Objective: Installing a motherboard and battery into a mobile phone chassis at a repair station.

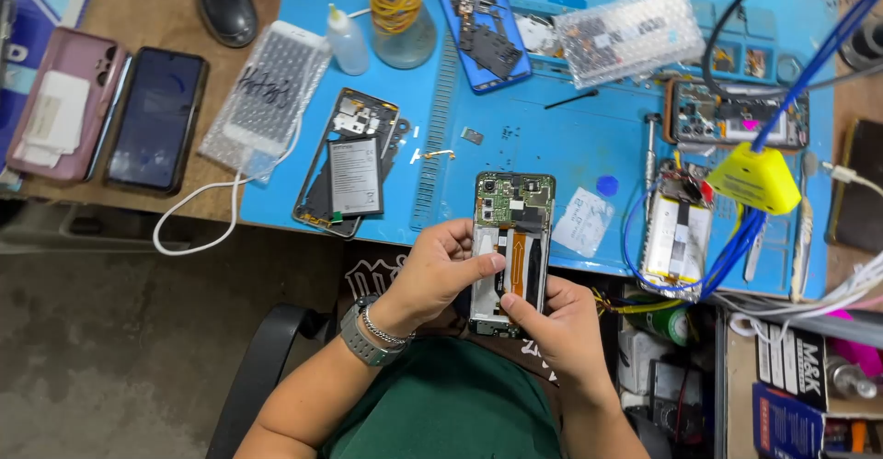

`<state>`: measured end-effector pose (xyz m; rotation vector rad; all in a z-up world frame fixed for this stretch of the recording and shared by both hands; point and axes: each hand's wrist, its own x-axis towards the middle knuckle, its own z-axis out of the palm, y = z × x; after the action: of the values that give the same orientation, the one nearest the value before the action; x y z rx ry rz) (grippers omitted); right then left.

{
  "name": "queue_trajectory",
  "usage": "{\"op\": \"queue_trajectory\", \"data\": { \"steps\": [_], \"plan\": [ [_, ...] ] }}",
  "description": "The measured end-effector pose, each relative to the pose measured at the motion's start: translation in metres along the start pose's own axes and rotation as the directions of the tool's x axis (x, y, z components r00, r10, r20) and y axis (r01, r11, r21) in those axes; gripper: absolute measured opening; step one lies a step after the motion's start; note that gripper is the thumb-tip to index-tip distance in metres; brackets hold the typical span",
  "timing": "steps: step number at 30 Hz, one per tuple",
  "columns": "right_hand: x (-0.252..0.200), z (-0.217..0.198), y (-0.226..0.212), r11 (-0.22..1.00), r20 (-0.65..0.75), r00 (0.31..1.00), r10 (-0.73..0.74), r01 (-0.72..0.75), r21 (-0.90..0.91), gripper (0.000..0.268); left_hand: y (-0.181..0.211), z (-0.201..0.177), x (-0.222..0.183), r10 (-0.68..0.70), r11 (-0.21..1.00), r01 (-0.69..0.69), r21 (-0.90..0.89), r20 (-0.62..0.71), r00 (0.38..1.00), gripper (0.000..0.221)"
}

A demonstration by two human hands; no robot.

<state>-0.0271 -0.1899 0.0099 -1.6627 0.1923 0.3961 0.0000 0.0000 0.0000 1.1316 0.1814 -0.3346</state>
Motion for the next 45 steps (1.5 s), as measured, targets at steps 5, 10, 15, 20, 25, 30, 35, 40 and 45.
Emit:
{"op": "queue_trajectory", "data": {
  "steps": [5,10,15,20,25,30,35,40,45],
  "plan": [
    [0.015,0.017,-0.013,0.997,0.151,0.985,0.082,-0.083,0.001,0.018,0.002,-0.017,-0.014,0.034,0.999,-0.029,0.027,-0.192,0.981,0.013],
    [0.050,0.042,-0.037,0.997,0.248,0.966,-0.077,0.082,-0.012,0.036,0.033,-0.041,-0.041,0.224,0.940,-0.314,-0.131,-0.457,0.861,0.019],
    [0.089,0.119,-0.066,0.965,0.190,0.960,-0.204,0.229,-0.123,0.040,0.050,-0.092,-0.076,0.328,0.891,-0.453,-0.031,-0.645,0.690,0.017],
    [0.108,0.176,-0.079,0.762,0.146,0.972,-0.182,0.233,-0.604,0.071,0.053,-0.114,-0.097,0.316,0.883,-0.468,-0.027,-0.702,0.638,0.016],
    [0.124,0.178,-0.062,0.841,0.098,0.985,-0.139,0.170,-0.514,0.075,0.055,-0.122,-0.100,0.300,0.884,-0.465,-0.052,-0.701,0.647,0.016],
    [0.154,0.163,-0.027,0.991,0.154,0.981,-0.115,0.123,-0.046,0.020,0.058,-0.122,-0.092,0.299,0.867,-0.485,-0.112,-0.662,0.687,0.011],
    [0.127,0.146,-0.061,0.985,0.150,0.985,-0.082,0.058,0.160,0.021,0.058,-0.119,-0.089,0.294,0.866,-0.479,-0.142,-0.630,0.719,0.011],
    [0.086,0.100,-0.072,0.939,0.218,0.963,-0.158,0.078,0.336,0.020,0.059,-0.105,-0.086,0.264,0.883,-0.426,-0.196,-0.544,0.797,0.018],
    [0.046,0.055,-0.057,0.975,0.275,0.939,-0.207,0.175,0.137,0.021,0.042,-0.092,-0.070,0.254,0.925,-0.334,-0.180,-0.358,0.898,0.021]
  ]
}}
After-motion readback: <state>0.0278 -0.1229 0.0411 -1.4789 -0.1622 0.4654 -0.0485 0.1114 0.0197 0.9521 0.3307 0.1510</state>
